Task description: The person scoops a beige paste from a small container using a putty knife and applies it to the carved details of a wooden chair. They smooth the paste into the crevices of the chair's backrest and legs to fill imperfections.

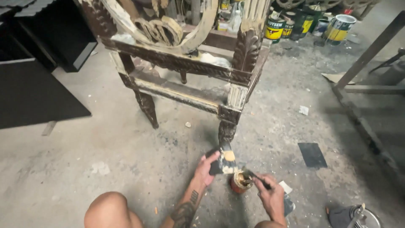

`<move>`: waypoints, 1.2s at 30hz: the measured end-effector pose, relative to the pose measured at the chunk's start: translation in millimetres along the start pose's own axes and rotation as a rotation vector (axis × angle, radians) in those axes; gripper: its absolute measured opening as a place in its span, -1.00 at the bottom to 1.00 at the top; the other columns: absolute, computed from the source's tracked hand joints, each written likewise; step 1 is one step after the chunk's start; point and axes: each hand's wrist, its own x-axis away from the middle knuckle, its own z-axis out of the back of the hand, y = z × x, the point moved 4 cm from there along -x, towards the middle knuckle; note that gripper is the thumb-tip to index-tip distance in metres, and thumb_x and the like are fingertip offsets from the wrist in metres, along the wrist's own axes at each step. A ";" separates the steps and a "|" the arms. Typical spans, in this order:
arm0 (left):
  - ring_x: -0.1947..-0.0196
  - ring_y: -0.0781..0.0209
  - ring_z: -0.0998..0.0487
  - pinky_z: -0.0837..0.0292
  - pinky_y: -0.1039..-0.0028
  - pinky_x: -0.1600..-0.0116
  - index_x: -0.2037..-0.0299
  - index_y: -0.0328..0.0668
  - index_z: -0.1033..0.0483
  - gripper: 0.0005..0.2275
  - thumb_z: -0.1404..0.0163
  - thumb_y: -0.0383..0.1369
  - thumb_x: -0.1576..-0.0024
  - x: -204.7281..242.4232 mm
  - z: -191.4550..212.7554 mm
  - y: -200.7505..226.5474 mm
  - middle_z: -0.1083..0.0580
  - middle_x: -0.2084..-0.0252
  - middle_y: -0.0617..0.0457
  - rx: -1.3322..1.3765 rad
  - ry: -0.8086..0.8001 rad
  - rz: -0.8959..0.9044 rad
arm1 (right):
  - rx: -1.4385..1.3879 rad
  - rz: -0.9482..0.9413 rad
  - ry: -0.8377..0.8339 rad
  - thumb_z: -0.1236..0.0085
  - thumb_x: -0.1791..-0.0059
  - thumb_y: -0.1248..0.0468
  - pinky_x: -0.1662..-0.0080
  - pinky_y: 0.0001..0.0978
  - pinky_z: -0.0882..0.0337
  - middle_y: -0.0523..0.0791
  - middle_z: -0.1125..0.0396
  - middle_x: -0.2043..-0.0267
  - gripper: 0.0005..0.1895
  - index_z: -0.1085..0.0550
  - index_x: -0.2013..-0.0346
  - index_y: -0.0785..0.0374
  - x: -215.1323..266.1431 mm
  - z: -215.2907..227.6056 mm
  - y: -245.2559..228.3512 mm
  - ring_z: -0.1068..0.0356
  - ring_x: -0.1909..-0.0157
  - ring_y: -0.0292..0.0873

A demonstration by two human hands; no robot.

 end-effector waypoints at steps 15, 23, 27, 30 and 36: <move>0.38 0.40 -0.43 -0.47 0.53 0.30 0.14 -0.21 -0.69 -0.79 -0.30 -0.39 -0.03 64.2 -51.9 103.7 -0.50 0.41 0.08 -0.260 -0.032 -0.936 | 0.353 1.018 0.052 -0.10 -0.01 0.47 0.02 -0.19 -0.50 -0.07 -0.50 0.07 -0.70 -0.65 0.05 0.14 -32.5 -15.0 -180.4 -0.44 0.08 0.02; 0.41 0.40 -0.40 -0.41 0.53 0.39 0.11 -0.14 -0.70 -0.82 -0.19 -0.31 -0.14 91.5 -65.1 106.7 -0.54 0.44 0.02 -0.547 0.048 -1.098 | 0.471 1.131 0.052 0.00 -0.04 0.48 0.02 -0.17 -0.46 -0.04 -0.45 0.04 -0.67 -0.60 -0.01 0.21 -35.8 -35.6 -183.0 -0.37 0.09 0.05; 0.41 0.29 -0.47 -0.47 0.40 0.39 0.05 -0.14 -0.68 -0.79 -0.11 -0.27 -0.20 98.7 -77.0 98.4 -0.59 0.39 -0.12 -0.623 0.090 -1.073 | 0.481 1.183 0.014 0.03 -0.05 0.45 0.03 -0.17 -0.48 0.00 -0.44 0.05 -0.68 -0.59 -0.03 0.25 -52.1 -59.1 -159.3 -0.37 0.10 0.09; 0.38 0.31 -0.56 -0.53 0.43 0.30 0.06 -0.13 -0.69 -0.82 -0.13 -0.32 -0.19 93.0 -74.9 109.3 -0.63 0.34 -0.12 -0.551 0.165 -1.203 | 0.415 1.170 -0.141 0.07 -0.03 0.49 0.01 -0.16 -0.45 0.00 -0.43 0.02 -0.63 -0.56 -0.07 0.28 -53.8 -66.1 -176.7 -0.36 0.10 0.08; 0.21 0.11 -0.61 -0.54 0.25 0.13 0.04 -0.30 -0.65 -0.78 -0.11 -0.35 -0.21 122.6 -86.9 147.3 -0.62 0.21 -0.29 -0.552 0.397 -1.297 | 0.252 1.131 -0.298 0.07 -0.05 0.44 -0.01 -0.13 -0.45 0.02 -0.44 0.07 -0.69 -0.58 0.00 0.30 -56.2 -64.0 -231.6 -0.39 0.11 0.11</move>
